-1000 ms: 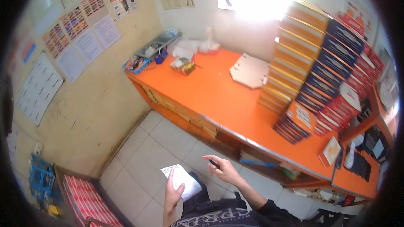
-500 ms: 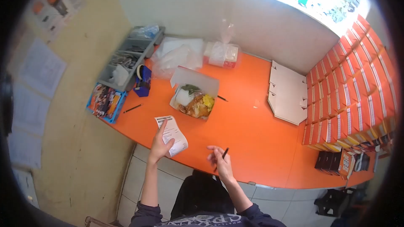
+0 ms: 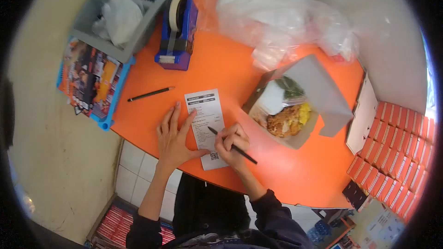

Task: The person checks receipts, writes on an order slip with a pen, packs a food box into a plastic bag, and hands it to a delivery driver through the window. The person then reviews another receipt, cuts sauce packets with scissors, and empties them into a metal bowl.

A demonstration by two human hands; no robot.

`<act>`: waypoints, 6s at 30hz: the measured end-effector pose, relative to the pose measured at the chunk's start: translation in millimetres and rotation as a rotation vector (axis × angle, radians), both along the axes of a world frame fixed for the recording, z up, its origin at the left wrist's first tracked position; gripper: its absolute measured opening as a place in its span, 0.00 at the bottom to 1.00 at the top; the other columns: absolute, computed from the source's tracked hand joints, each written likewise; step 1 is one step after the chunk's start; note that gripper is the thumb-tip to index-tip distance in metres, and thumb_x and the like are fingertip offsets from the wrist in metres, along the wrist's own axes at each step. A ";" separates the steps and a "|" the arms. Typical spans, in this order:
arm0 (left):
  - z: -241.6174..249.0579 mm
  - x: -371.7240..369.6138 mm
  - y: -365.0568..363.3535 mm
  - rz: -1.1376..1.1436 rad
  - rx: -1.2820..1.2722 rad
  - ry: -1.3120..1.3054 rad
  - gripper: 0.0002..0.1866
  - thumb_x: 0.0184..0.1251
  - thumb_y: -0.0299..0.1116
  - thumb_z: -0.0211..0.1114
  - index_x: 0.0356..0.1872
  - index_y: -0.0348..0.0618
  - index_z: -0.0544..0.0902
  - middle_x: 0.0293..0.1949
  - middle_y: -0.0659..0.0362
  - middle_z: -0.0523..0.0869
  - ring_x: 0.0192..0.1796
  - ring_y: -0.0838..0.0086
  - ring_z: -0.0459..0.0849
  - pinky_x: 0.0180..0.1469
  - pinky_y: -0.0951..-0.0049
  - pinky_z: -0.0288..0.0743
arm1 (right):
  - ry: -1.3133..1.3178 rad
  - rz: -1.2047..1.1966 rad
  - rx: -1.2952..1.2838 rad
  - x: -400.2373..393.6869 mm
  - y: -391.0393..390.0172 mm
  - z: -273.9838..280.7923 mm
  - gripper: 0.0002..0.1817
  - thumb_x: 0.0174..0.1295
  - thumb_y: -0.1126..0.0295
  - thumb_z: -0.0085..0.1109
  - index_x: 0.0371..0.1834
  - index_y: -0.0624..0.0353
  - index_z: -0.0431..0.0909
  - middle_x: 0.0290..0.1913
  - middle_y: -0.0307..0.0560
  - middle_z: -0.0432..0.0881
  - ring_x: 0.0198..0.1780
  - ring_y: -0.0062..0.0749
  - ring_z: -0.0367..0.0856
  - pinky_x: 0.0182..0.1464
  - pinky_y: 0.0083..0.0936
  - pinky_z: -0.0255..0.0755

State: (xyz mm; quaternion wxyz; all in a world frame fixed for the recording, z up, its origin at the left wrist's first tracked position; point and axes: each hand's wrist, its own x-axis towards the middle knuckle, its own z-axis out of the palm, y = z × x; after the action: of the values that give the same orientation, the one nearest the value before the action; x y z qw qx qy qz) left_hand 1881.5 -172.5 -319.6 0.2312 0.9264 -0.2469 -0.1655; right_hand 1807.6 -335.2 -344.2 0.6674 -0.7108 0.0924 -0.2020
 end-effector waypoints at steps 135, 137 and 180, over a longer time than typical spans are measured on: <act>52.9 -56.6 -283.3 -0.944 -0.046 -0.121 0.40 0.24 0.45 0.77 0.49 0.57 0.72 0.62 0.44 0.61 0.56 0.46 0.62 0.48 0.46 0.59 | 0.862 -0.949 0.186 -134.4 -126.2 47.4 0.24 0.54 0.52 0.67 0.17 0.62 0.73 0.12 0.31 0.67 0.15 0.17 0.61 0.18 0.23 0.53; 64.8 -47.6 -290.9 -0.970 0.072 -0.019 0.41 0.24 0.45 0.77 0.50 0.57 0.71 0.61 0.44 0.61 0.56 0.47 0.62 0.50 0.47 0.59 | 0.814 -1.001 0.247 -137.0 -126.0 30.6 0.19 0.52 0.57 0.69 0.23 0.61 0.74 0.23 0.35 0.74 0.22 0.17 0.67 0.22 0.21 0.59; 131.6 -48.8 -156.0 0.072 -0.781 1.075 0.07 0.59 0.27 0.65 0.37 0.37 0.79 0.38 0.60 0.82 0.38 0.79 0.80 0.41 0.78 0.75 | 0.664 0.866 -0.439 -166.1 -60.3 251.6 0.26 0.57 0.67 0.56 0.62 0.44 0.70 0.22 0.59 0.77 0.24 0.50 0.77 0.31 0.39 0.72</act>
State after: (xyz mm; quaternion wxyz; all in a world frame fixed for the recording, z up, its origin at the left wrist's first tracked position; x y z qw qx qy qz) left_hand 1832.7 -328.4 -187.9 0.6463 0.5706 -0.1080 -0.4950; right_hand 1641.5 -395.5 -92.6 0.4616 -0.8306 -0.0461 0.3081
